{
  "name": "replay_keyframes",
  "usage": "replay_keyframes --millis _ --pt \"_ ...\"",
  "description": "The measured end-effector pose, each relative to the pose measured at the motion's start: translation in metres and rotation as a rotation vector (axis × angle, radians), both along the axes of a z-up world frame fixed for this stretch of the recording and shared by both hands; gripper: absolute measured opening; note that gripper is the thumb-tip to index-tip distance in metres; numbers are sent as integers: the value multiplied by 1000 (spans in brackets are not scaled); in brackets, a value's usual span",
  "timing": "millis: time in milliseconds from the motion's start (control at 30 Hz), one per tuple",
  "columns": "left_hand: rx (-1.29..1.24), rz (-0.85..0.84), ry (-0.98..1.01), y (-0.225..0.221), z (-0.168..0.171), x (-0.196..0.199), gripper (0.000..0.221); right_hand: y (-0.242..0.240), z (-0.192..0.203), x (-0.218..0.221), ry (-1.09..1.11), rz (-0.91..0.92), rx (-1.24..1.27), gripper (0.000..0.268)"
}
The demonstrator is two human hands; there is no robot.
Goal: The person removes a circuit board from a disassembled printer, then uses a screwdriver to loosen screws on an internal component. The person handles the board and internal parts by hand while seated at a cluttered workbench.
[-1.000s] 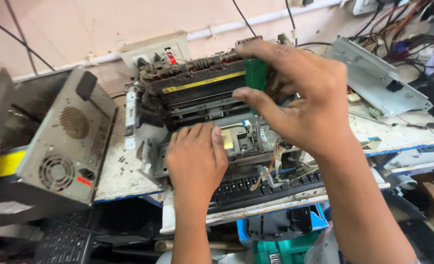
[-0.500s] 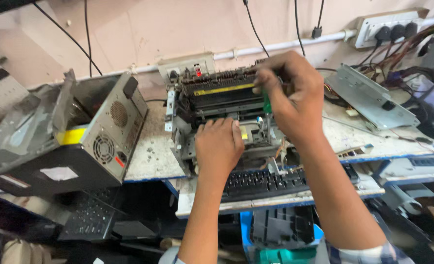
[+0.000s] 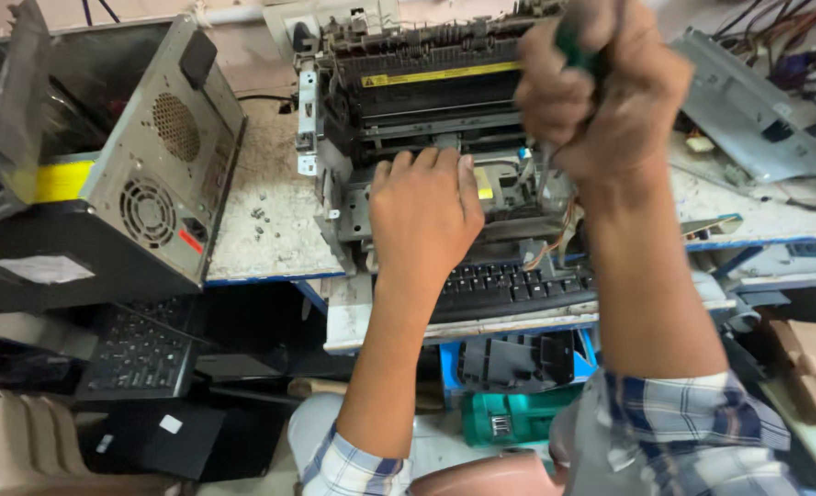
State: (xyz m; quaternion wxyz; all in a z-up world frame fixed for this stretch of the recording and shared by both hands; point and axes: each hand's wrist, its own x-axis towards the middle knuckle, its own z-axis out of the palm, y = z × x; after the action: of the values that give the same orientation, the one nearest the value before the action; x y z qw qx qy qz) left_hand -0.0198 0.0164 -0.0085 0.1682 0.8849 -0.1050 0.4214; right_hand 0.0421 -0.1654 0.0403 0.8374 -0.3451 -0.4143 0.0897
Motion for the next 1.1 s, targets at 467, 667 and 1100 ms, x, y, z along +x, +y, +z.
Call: replay_keyframes --millis 467,667,1100 --pt "-16 -10 2 -2 2 0 23 43 -3 4 -271 -1063 -113 28" --pt "-14 -10 26 1 -3 6 23 21 -25 29 -91 -877 -27 26" --pt "-29 -179 -158 -4 23 -10 24 -5 11 11 -257 -653 -2 29"
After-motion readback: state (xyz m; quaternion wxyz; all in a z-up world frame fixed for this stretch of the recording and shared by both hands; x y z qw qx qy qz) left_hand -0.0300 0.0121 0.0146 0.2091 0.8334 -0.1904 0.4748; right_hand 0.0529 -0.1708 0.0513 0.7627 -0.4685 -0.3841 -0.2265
